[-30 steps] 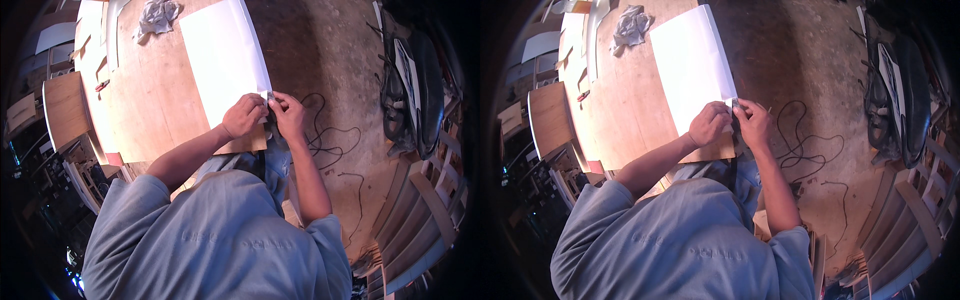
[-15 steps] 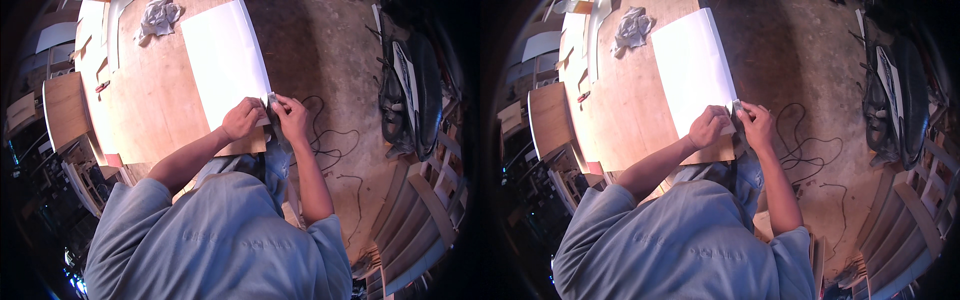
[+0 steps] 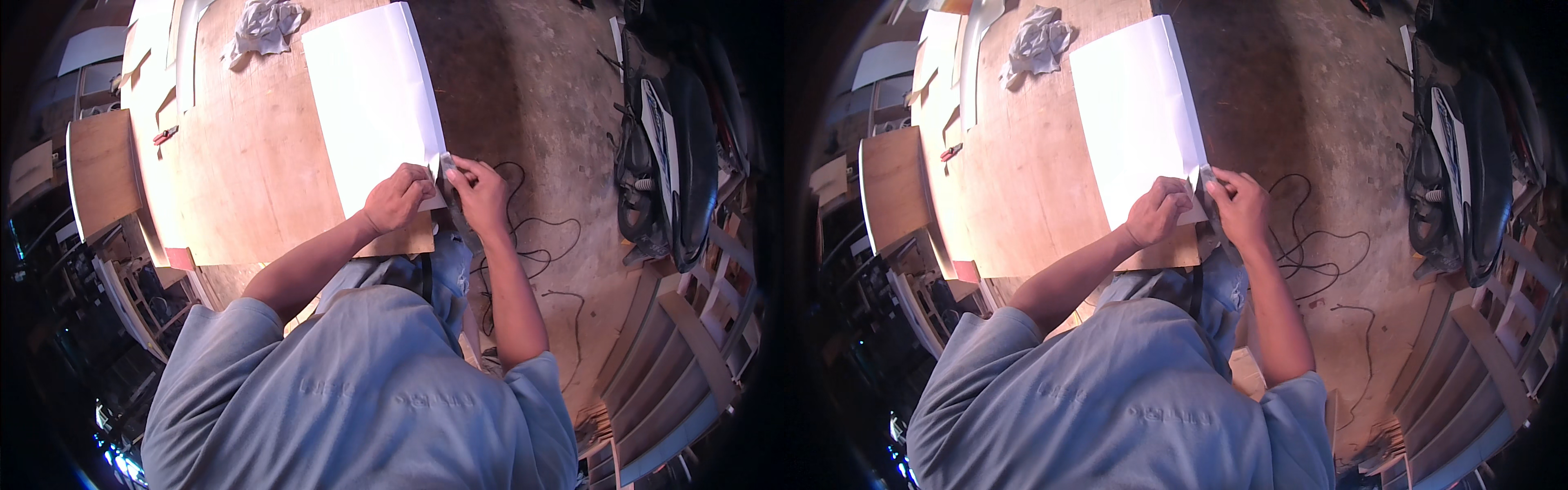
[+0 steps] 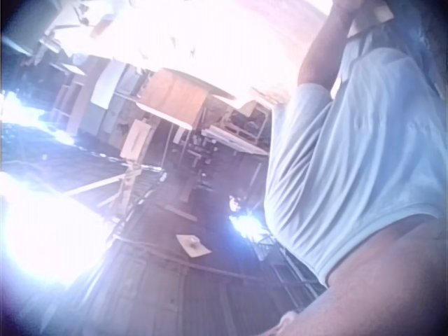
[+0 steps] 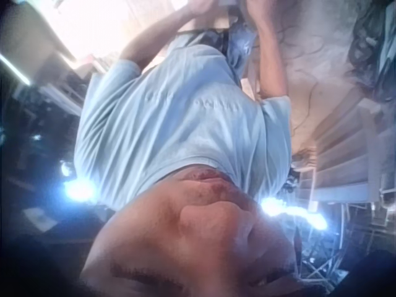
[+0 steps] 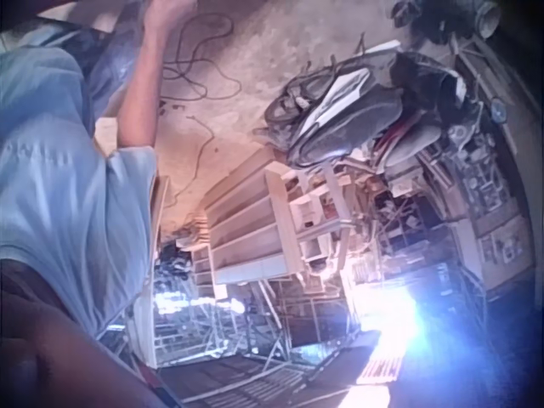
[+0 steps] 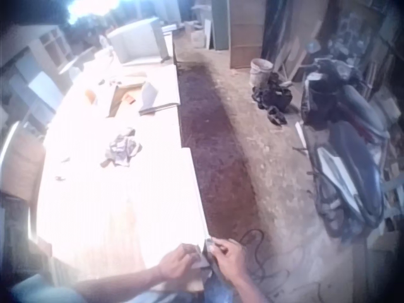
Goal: The person trims the excess white laminate from the edge of a wood panel using a utility knife and then smooths the trimmed edge with a sanding block.
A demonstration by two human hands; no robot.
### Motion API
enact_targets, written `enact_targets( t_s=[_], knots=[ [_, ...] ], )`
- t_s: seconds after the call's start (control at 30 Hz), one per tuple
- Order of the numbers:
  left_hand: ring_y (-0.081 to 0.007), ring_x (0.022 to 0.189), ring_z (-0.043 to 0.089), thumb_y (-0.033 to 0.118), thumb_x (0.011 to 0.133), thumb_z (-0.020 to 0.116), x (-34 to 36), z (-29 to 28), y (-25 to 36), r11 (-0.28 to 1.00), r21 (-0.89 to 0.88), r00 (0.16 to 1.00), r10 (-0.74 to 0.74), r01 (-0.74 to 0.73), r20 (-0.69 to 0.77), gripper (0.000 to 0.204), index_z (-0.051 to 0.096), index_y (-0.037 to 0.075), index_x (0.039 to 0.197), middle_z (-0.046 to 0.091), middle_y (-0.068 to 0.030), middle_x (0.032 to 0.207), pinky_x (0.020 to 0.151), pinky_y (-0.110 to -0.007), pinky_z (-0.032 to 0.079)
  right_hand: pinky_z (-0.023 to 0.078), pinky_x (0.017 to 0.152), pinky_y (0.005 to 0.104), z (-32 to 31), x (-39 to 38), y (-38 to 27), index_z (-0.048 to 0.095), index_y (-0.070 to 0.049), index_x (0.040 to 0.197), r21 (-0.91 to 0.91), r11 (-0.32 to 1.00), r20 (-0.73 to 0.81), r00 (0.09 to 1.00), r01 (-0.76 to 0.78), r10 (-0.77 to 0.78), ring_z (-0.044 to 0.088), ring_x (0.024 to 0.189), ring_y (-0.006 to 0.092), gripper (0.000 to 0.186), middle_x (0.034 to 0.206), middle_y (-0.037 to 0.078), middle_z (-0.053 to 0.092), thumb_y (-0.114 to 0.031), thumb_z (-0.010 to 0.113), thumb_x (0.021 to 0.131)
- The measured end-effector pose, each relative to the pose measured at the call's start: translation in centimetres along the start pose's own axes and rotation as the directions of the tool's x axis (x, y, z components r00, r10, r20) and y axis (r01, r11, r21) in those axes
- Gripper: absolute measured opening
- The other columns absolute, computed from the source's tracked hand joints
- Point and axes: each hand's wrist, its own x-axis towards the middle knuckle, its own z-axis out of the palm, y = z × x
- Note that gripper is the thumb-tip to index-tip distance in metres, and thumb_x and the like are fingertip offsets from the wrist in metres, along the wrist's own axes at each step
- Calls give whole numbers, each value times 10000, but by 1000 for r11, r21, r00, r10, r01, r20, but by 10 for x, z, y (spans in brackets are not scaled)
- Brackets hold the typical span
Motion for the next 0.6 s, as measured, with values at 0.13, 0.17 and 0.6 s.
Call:
enact_targets(
  t_s=[0.13,0.17,0.6],
  knots=[
    [-352,1068,669,-38,810,729,0,0,-1,1000,-5,1000,7,-7,5,231,637,27,1011,595,-142,1055,838,-400,609,507,667,327,12,9,-14,794,-25,1180,13,1000,-10,1000,-18,18,634,689,158,297,814,92,690,-133,812,904],
    [-354,1070,667,-36,811,727,-1,0,0,1000,-11,1000,-7,7,13,229,637,28,1012,594,-142,1053,846,-402,608,507,667,329,11,8,-11,794,-26,1177,30,999,-4,1000,-25,25,635,686,156,293,809,87,690,-135,810,906],
    [-314,1035,645,74,871,716,-3,1,-4,1000,-21,999,21,-21,-30,188,653,34,1044,601,-122,1079,843,-379,580,498,651,346,10,10,-9,803,-55,1143,20,996,-16,996,-88,89,631,668,165,259,775,77,681,-159,812,906]
  ],
)
